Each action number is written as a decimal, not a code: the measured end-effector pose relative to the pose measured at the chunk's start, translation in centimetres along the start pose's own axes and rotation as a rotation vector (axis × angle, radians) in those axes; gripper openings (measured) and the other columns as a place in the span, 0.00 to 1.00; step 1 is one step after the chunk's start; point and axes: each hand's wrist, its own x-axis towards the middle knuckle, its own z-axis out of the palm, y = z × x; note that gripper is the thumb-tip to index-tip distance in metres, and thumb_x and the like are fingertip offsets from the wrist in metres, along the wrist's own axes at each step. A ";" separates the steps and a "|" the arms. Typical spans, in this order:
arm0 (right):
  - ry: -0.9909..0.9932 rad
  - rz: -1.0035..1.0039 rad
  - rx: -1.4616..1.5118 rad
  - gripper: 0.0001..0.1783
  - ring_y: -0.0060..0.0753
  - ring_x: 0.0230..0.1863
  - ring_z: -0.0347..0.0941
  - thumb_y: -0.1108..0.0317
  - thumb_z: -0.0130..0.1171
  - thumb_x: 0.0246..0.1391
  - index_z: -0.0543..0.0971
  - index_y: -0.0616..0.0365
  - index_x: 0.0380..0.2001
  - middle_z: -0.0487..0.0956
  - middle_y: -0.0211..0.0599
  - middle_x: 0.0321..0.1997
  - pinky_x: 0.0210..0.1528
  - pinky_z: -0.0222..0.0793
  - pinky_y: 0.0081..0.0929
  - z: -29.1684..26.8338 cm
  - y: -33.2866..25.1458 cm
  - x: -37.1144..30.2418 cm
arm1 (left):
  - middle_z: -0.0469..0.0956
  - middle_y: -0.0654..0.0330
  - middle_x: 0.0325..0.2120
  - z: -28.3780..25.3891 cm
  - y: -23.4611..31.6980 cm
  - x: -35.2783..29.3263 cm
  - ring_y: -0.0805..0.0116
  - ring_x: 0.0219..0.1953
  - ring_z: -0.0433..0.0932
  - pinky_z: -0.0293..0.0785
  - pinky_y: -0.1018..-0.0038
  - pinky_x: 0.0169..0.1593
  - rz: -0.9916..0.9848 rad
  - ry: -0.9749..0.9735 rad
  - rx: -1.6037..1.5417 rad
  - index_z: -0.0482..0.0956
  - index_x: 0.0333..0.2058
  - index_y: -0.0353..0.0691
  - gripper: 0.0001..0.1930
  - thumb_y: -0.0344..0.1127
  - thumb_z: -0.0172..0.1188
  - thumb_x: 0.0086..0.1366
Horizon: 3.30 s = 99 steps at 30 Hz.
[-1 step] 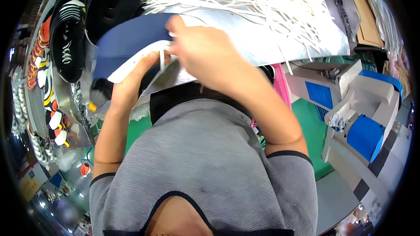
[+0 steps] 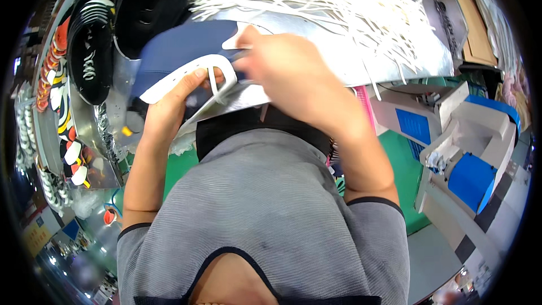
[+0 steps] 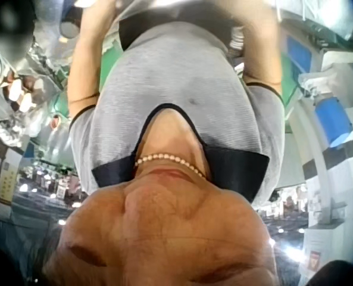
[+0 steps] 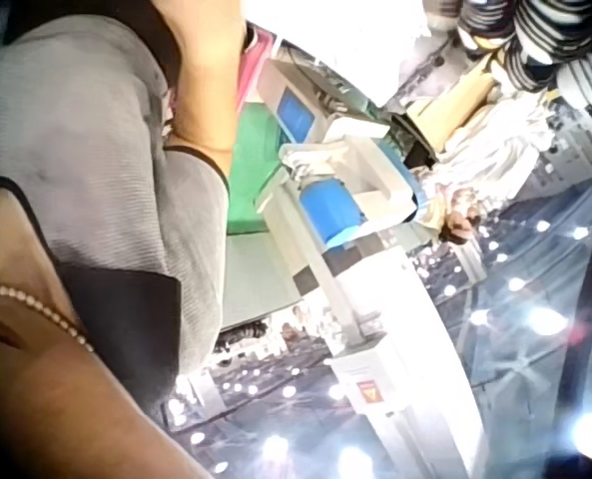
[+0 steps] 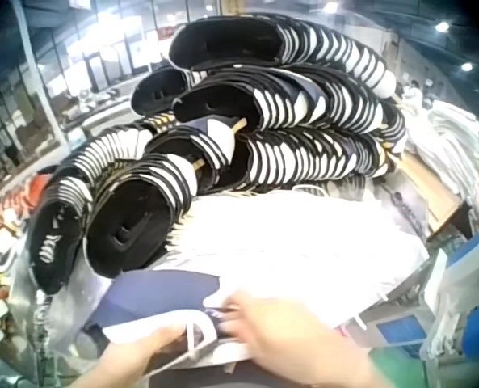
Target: The person threads white laces through the eyelets of blue and yellow sneakers, using a small metal hook tool to pull the laces through the holes.
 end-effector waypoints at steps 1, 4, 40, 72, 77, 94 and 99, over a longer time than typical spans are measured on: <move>0.120 0.094 0.050 0.14 0.47 0.38 0.81 0.69 0.59 0.58 0.74 0.65 0.44 0.82 0.51 0.33 0.40 0.75 0.36 -1.4 0.5 -0.6 | 0.83 0.63 0.35 -1.1 -0.3 0.2 0.75 0.36 0.78 0.74 0.78 0.42 -0.066 -0.009 0.003 0.84 0.42 0.36 0.11 0.35 0.66 0.64; 0.238 0.227 0.288 0.19 0.34 0.37 0.80 0.64 0.66 0.55 0.77 0.65 0.44 0.83 0.43 0.35 0.40 0.74 0.27 -0.3 3.5 1.1 | 0.82 0.57 0.41 -1.5 -0.8 0.9 0.69 0.44 0.78 0.73 0.73 0.48 -0.193 0.022 -0.017 0.79 0.47 0.33 0.13 0.29 0.63 0.64; -0.139 0.295 0.273 0.06 0.35 0.28 0.75 0.71 0.67 0.51 0.82 0.61 0.32 0.77 0.35 0.29 0.30 0.70 0.31 2.3 1.0 -13.4 | 0.82 0.62 0.33 -2.4 6.8 1.0 0.78 0.30 0.78 0.73 0.81 0.32 0.527 0.331 0.744 0.81 0.45 0.35 0.13 0.34 0.67 0.63; 0.286 0.168 0.355 0.09 0.48 0.24 0.77 0.66 0.59 0.59 0.76 0.61 0.34 0.80 0.44 0.22 0.31 0.71 0.38 5.6 4.3 -2.3 | 0.81 0.62 0.20 1.6 -0.4 6.0 0.71 0.22 0.77 0.71 0.75 0.31 0.082 0.036 1.034 0.85 0.31 0.40 0.14 0.45 0.66 0.60; 0.264 0.133 0.289 0.09 0.50 0.25 0.77 0.65 0.59 0.58 0.76 0.60 0.33 0.79 0.45 0.22 0.32 0.71 0.41 5.7 4.6 -1.9 | 0.81 0.62 0.20 1.7 -0.2 6.0 0.71 0.22 0.76 0.70 0.74 0.31 0.088 0.029 1.027 0.85 0.32 0.40 0.13 0.45 0.66 0.60; 0.209 0.142 -0.099 0.09 0.53 0.28 0.80 0.72 0.60 0.52 0.73 0.66 0.33 0.79 0.50 0.22 0.32 0.75 0.44 5.6 3.6 -1.0 | 0.83 0.52 0.32 0.9 -1.7 5.6 0.55 0.32 0.82 0.76 0.66 0.38 0.374 -0.141 0.930 0.82 0.39 0.36 0.11 0.33 0.67 0.58; 0.184 0.242 -0.257 0.14 0.51 0.28 0.81 0.75 0.60 0.47 0.69 0.69 0.36 0.80 0.50 0.23 0.29 0.75 0.43 7.6 2.3 1.1 | 0.80 0.52 0.28 2.7 -1.7 4.8 0.48 0.31 0.79 0.74 0.62 0.36 0.486 -0.097 1.113 0.80 0.38 0.34 0.09 0.28 0.64 0.58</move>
